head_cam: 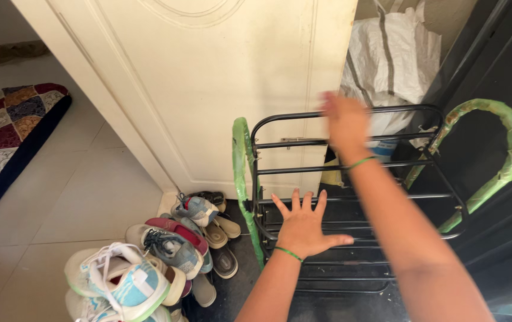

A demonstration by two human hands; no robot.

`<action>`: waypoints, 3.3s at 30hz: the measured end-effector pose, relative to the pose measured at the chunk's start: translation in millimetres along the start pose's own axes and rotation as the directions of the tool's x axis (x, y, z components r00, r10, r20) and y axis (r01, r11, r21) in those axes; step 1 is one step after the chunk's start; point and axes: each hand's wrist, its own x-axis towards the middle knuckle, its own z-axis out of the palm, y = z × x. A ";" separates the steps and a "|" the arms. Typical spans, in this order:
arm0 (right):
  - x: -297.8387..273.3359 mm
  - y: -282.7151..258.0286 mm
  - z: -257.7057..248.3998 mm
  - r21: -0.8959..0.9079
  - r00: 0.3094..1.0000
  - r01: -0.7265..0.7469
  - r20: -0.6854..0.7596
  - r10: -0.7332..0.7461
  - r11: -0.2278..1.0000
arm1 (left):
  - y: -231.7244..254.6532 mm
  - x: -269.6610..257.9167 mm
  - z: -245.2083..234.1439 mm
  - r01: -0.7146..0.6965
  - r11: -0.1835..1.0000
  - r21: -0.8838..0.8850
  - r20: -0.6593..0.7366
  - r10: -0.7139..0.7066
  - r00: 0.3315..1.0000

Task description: The person wipes the metal bars and green-wrapped handles of a shoe rack using a pink cloth. The person systematically cleans the horizontal bars and vertical supports of the rack.

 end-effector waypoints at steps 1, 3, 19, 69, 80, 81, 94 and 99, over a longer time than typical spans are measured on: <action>3.9 -20.3 14.0 -0.138 0.993 0.081 0.100 -0.067 0.987 | -0.5 -0.3 -1.9 -0.007 1.000 0.019 0.004 0.007 1.000; 9.8 -59.4 36.8 0.038 0.963 0.215 0.159 -0.219 0.976 | 1.0 -1.0 -4.9 -0.021 0.998 0.057 0.010 0.020 1.000; -48.1 179.3 -127.4 -0.737 0.971 0.136 0.232 0.059 0.662 | 8.0 -0.6 -14.3 0.037 0.998 0.052 0.029 -0.039 0.999; -73.9 141.7 -115.8 -0.650 0.882 -0.004 0.356 0.309 0.760 | 9.8 1.7 -18.5 0.062 0.997 0.038 0.025 -0.063 0.998; -114.3 165.6 -114.0 -0.760 0.923 0.244 0.372 0.097 0.602 | 9.7 2.7 -14.8 0.049 0.997 0.053 -0.006 -0.048 0.999; -117.4 162.9 -121.6 -0.763 0.918 0.263 0.386 0.088 0.591 | 9.7 2.8 -14.6 0.044 0.997 0.056 -0.011 -0.043 0.999; -108.3 99.1 -79.1 -0.776 0.654 -0.041 0.455 0.604 0.629 | 6.4 6.0 -6.6 0.030 0.998 0.052 0.030 -0.031 0.999; -82.0 -18.2 2.7 -0.510 0.617 0.032 0.686 0.384 0.859 | 6.1 7.0 -5.3 0.035 0.997 0.068 0.034 -0.038 0.999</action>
